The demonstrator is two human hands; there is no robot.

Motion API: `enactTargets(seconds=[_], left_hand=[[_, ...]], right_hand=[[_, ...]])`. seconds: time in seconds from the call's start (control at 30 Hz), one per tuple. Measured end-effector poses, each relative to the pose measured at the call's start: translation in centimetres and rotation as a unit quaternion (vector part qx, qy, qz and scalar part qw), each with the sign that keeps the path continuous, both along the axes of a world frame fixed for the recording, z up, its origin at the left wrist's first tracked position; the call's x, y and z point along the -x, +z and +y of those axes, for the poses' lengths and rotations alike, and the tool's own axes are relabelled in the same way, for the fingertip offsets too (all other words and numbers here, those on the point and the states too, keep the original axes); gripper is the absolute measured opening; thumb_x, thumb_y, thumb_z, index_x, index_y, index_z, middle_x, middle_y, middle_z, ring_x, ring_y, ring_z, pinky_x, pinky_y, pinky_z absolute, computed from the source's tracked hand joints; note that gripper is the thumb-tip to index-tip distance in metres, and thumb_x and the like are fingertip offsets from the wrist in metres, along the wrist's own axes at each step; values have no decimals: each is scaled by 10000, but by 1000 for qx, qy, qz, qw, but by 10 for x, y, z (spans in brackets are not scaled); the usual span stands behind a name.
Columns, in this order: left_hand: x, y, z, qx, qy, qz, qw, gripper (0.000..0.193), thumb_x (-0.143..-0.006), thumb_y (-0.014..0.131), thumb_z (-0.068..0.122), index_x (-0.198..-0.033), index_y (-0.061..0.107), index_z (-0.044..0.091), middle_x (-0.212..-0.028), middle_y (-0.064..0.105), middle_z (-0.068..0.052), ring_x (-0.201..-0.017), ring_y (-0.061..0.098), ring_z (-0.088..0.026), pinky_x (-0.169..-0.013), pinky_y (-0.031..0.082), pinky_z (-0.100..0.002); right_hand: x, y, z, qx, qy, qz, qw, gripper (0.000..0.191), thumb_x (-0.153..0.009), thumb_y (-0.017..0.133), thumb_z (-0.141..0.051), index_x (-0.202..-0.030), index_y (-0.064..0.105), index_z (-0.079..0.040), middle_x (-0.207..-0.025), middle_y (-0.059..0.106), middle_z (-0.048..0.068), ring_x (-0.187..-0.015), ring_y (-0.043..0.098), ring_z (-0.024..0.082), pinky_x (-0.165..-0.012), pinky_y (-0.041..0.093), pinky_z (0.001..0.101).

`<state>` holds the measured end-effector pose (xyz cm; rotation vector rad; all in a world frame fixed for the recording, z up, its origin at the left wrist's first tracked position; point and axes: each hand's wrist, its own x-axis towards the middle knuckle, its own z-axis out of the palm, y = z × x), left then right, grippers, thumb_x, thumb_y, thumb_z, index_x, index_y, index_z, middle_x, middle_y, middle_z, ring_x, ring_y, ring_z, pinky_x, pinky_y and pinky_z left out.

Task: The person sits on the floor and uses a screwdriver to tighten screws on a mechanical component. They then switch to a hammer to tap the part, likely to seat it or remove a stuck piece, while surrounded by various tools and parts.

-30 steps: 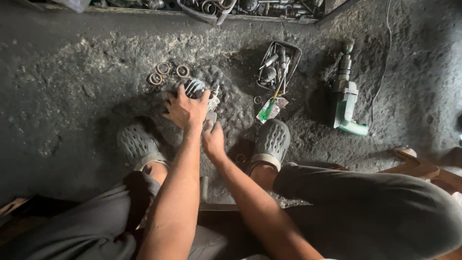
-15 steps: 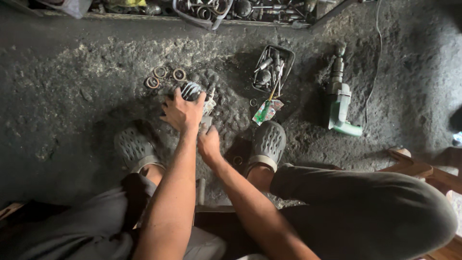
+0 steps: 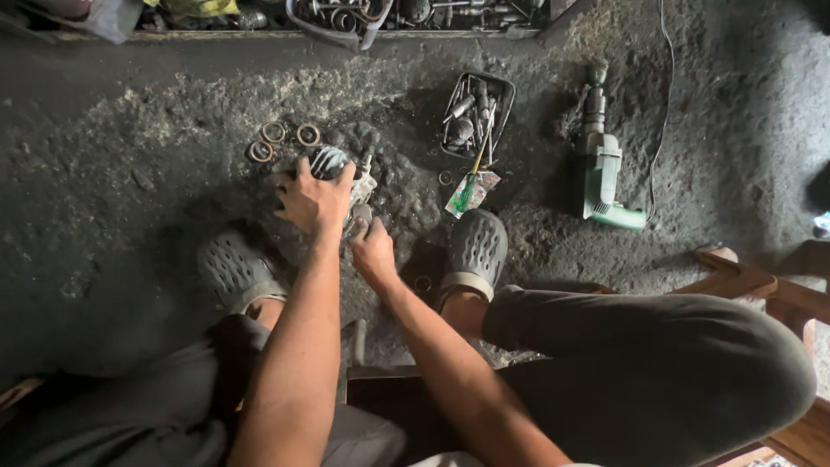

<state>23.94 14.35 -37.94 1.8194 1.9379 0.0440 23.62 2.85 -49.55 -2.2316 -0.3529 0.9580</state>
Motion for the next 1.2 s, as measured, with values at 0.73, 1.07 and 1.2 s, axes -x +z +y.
enactTargets(seconds=[0.73,1.07,1.2], left_hand=[[-2,-1,-1,-7,-11,10,1000,888,-728,771,722,-1409,583,185,-1492,466,-247,-1352,445,-477,-1038,310,-776],[-3,-1,-2,-26,2,7,1000,879,-699,787,712,-1381,606,188,-1472,483,-255,-1343,460,-469,-1022,328,-774],[-2,-2,-1,-6,6,8,1000,861,-723,771,707,-1389,606,188,-1482,504,-231,-1344,479,-460,-1055,340,-759]], right_hand=[[2,-2,-3,-38,-6,15,999,367,-1027,500,-347,-1108,601,-3,-952,695,300,-915,677,502,-790,510,550],[1,-4,-1,-41,21,-22,999,343,-1039,503,-340,-1085,588,-11,-936,686,342,-930,644,552,-779,486,599],[2,-2,-1,-10,-25,-25,999,330,-1043,506,-338,-1115,578,-24,-947,674,356,-923,640,562,-792,495,608]])
